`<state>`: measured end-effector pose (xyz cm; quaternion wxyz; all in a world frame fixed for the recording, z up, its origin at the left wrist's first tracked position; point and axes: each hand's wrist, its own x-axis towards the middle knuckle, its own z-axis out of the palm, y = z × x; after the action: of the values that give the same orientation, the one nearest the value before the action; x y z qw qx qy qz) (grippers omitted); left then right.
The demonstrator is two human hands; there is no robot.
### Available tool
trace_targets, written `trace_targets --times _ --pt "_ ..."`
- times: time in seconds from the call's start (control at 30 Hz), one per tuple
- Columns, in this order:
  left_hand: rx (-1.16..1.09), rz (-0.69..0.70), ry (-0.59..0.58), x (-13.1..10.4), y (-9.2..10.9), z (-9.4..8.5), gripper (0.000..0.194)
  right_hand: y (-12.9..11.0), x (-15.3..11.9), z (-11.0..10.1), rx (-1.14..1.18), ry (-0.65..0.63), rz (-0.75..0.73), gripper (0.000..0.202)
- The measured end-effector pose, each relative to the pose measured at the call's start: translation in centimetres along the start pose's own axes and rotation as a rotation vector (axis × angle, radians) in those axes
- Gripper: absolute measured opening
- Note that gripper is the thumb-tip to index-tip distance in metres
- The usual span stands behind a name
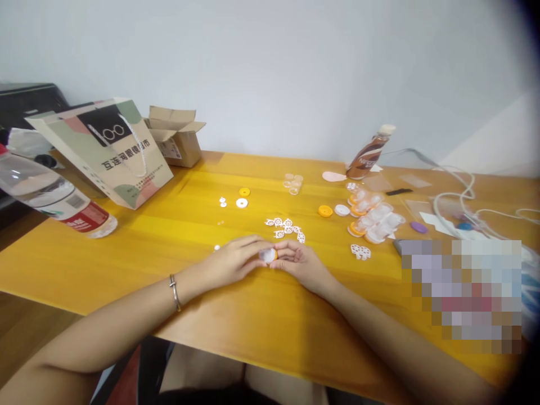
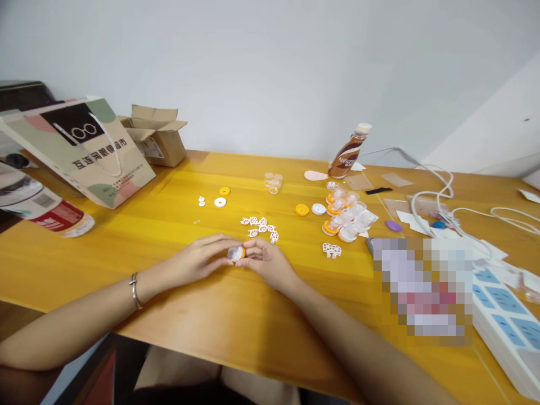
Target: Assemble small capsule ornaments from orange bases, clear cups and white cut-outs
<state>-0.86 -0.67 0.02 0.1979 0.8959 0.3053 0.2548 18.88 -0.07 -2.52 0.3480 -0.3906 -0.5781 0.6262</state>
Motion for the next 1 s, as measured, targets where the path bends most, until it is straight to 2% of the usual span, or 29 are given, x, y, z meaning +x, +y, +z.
trace_targets --times 0.33,0.63,0.83,1.0 --pt "-0.004 0.111 -0.018 -0.01 -0.54 -0.09 0.032 -0.17 -0.04 -0.05 0.008 0.013 0.054 0.027" --pt "0.176 0.037 0.003 -0.35 -0.6 0.78 0.027 -0.11 -0.12 0.22 0.012 0.025 0.079 0.024" --pt "0.143 0.027 0.029 -0.33 -0.42 0.75 0.028 -0.02 -0.12 0.23 0.056 0.021 0.083 0.025" --pt "0.152 0.021 -0.007 -0.23 -0.52 0.48 0.031 0.13 -0.21 0.23 0.098 0.006 0.052 0.028"
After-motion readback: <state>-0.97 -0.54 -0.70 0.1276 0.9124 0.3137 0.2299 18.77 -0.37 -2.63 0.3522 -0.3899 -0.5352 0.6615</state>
